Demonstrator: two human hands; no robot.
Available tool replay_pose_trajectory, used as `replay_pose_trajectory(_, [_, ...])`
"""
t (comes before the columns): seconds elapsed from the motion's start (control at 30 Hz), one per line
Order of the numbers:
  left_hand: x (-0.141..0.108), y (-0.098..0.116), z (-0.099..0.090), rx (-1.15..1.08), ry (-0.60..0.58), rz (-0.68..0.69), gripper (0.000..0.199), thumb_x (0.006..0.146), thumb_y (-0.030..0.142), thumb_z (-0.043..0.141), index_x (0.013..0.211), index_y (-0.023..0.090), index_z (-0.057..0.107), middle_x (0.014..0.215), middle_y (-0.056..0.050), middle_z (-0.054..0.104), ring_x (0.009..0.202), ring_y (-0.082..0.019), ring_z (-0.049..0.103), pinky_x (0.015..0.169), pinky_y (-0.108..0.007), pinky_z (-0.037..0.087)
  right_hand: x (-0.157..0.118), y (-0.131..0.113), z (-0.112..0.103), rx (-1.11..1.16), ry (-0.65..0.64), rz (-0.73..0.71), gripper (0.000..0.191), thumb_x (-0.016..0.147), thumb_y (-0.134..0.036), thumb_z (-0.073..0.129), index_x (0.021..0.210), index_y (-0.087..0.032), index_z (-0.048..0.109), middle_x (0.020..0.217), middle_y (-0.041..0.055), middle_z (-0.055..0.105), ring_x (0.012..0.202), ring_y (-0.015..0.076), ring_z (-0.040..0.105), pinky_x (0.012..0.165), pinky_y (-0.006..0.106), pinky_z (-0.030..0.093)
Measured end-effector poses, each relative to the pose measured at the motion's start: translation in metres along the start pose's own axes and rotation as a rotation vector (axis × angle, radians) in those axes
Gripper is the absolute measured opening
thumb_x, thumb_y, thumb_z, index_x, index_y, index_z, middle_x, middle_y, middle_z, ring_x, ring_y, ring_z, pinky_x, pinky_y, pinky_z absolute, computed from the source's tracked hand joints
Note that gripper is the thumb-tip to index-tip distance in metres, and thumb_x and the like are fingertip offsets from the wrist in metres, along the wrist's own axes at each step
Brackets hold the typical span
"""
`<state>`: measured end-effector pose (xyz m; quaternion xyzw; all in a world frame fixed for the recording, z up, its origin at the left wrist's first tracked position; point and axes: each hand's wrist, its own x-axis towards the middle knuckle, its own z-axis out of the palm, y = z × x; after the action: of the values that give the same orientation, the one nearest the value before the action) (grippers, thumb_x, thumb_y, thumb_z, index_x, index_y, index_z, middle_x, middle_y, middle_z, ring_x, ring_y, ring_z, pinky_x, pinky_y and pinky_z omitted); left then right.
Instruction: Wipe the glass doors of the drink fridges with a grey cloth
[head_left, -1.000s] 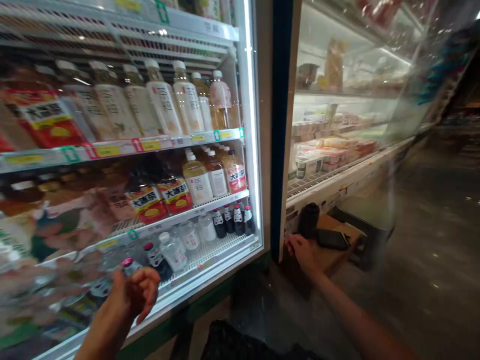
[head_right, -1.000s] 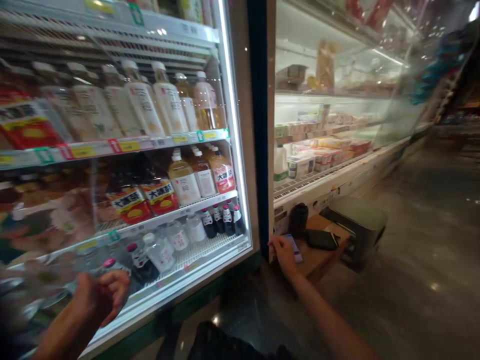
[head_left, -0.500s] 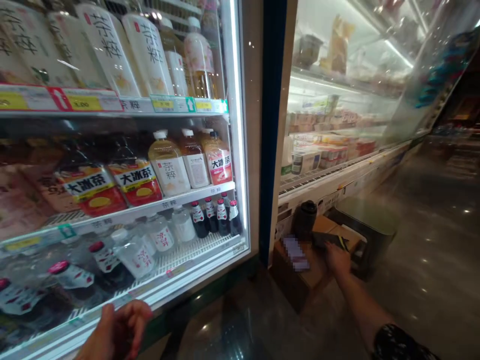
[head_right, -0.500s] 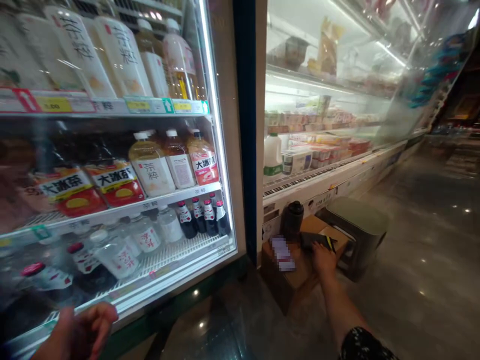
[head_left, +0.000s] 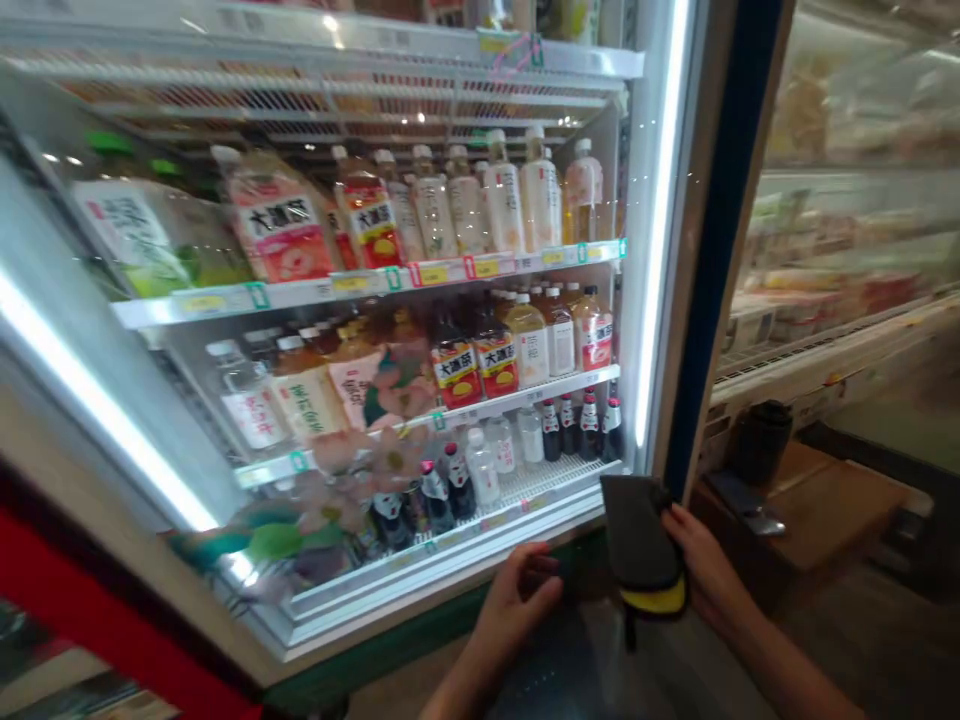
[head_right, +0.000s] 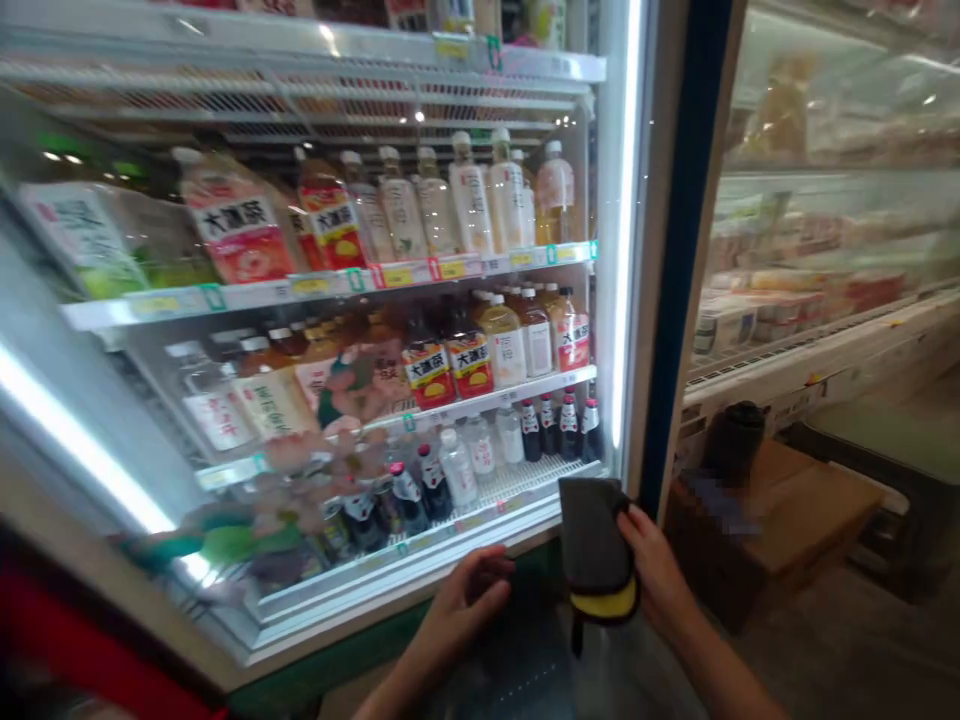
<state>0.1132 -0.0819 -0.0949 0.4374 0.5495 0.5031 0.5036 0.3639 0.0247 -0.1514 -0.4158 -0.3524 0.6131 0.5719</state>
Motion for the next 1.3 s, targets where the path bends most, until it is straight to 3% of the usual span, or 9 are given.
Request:
replay_pose_trajectory(0.17, [-0.065, 0.033, -0.045, -0.215, -0.007, 0.054, 0.074, 0.054, 0.060, 0.094, 0.111, 0.021, 0.069, 0.107, -0.011, 0.074, 0.100, -0.028, 0.070, 0.091, -0.038, 0.054, -0.118, -0.008, 0.161, 0.197, -0.217, 0.229, 0.062, 0.065, -0.068, 0.085, 0.104, -0.021, 0.073, 0.098, 0.0083, 0.080, 0.089, 0.0295, 0.076, 0.078, 0.041, 0.062])
replay_pose_trajectory(0.3, [-0.109, 0.054, -0.106, -0.277, 0.032, 0.072, 0.069, 0.054, 0.060, 0.094, 0.103, 0.020, 0.066, 0.098, -0.010, 0.075, 0.090, -0.026, 0.071, 0.085, -0.037, 0.056, -0.176, -0.010, 0.235, 0.224, -0.335, 0.390, 0.065, 0.059, -0.054, 0.094, 0.108, -0.018, 0.071, 0.094, 0.0108, 0.080, 0.084, 0.0308, 0.077, 0.080, 0.044, 0.063])
replay_pose_trajectory(0.4, [-0.128, 0.071, -0.161, -0.075, 0.177, 0.156, 0.061, 0.063, 0.058, 0.088, 0.104, 0.018, 0.066, 0.104, -0.014, 0.072, 0.094, -0.026, 0.070, 0.086, -0.039, 0.056, -0.196, -0.019, 0.285, 0.193, -0.419, 0.450, 0.060, 0.058, -0.042, 0.096, 0.107, -0.016, 0.072, 0.095, 0.0127, 0.081, 0.084, 0.0306, 0.078, 0.082, 0.045, 0.063])
replay_pose_trajectory(0.53, [-0.143, 0.105, -0.245, 0.577, 0.504, 0.420, 0.035, 0.089, 0.036, 0.063, 0.119, 0.019, 0.066, 0.124, -0.015, 0.065, 0.118, -0.028, 0.063, 0.105, -0.047, 0.050, -0.203, -0.037, 0.349, 0.127, -0.444, 0.258, 0.056, 0.059, -0.041, 0.094, 0.104, -0.017, 0.073, 0.095, 0.0114, 0.081, 0.084, 0.0293, 0.078, 0.080, 0.042, 0.063])
replay_pose_trajectory(0.7, [-0.153, 0.117, -0.332, 1.092, 0.713, 0.539, 0.048, 0.092, 0.017, 0.050, 0.140, 0.020, 0.057, 0.154, -0.015, 0.049, 0.146, -0.031, 0.044, 0.121, -0.052, 0.036, -0.203, -0.042, 0.422, 0.001, -0.446, -0.252, 0.045, 0.062, -0.037, 0.088, 0.101, -0.020, 0.073, 0.095, 0.0079, 0.080, 0.089, 0.0313, 0.074, 0.084, 0.049, 0.061])
replay_pose_trajectory(0.8, [-0.155, 0.102, -0.359, 1.221, 0.685, 0.571, 0.057, 0.092, 0.012, 0.047, 0.148, 0.021, 0.049, 0.163, -0.013, 0.040, 0.153, -0.029, 0.034, 0.123, -0.052, 0.035, -0.201, -0.041, 0.452, -0.219, -0.468, -0.646, 0.041, 0.074, -0.024, 0.067, 0.115, -0.022, 0.073, 0.115, 0.0088, 0.078, 0.112, 0.0330, 0.069, 0.102, 0.053, 0.052])
replay_pose_trajectory(0.97, [-0.160, 0.089, -0.373, 1.396, 0.586, 0.588, 0.070, 0.089, 0.006, 0.044, 0.157, 0.018, 0.036, 0.168, -0.012, 0.031, 0.157, -0.026, 0.021, 0.126, -0.052, 0.029, -0.193, -0.043, 0.489, -0.718, -0.471, -1.304, 0.069, 0.079, -0.006, 0.047, 0.142, -0.029, 0.061, 0.150, 0.0043, 0.059, 0.141, 0.0283, 0.050, 0.121, 0.054, 0.030])
replay_pose_trajectory(1.1, [-0.161, 0.081, -0.376, 1.491, 0.589, 0.566, 0.077, 0.087, 0.002, 0.040, 0.161, 0.015, 0.027, 0.168, -0.013, 0.029, 0.158, -0.025, 0.018, 0.127, -0.053, 0.028, -0.181, -0.009, 0.515, -1.060, -0.417, -1.577, 0.062, 0.092, -0.007, 0.047, 0.148, -0.032, 0.054, 0.160, 0.0037, 0.047, 0.151, 0.0310, 0.036, 0.125, 0.064, 0.010])
replay_pose_trajectory(1.3, [-0.152, 0.039, -0.385, 1.556, 0.798, 0.546, 0.088, 0.085, -0.004, 0.034, 0.165, 0.018, 0.005, 0.170, -0.014, 0.021, 0.157, -0.025, 0.016, 0.125, -0.052, 0.033, -0.135, 0.055, 0.468, -1.180, -0.832, -1.962, 0.060, 0.096, -0.009, 0.048, 0.151, -0.033, 0.049, 0.161, -0.0031, 0.046, 0.151, 0.0189, 0.037, 0.128, 0.045, 0.018])
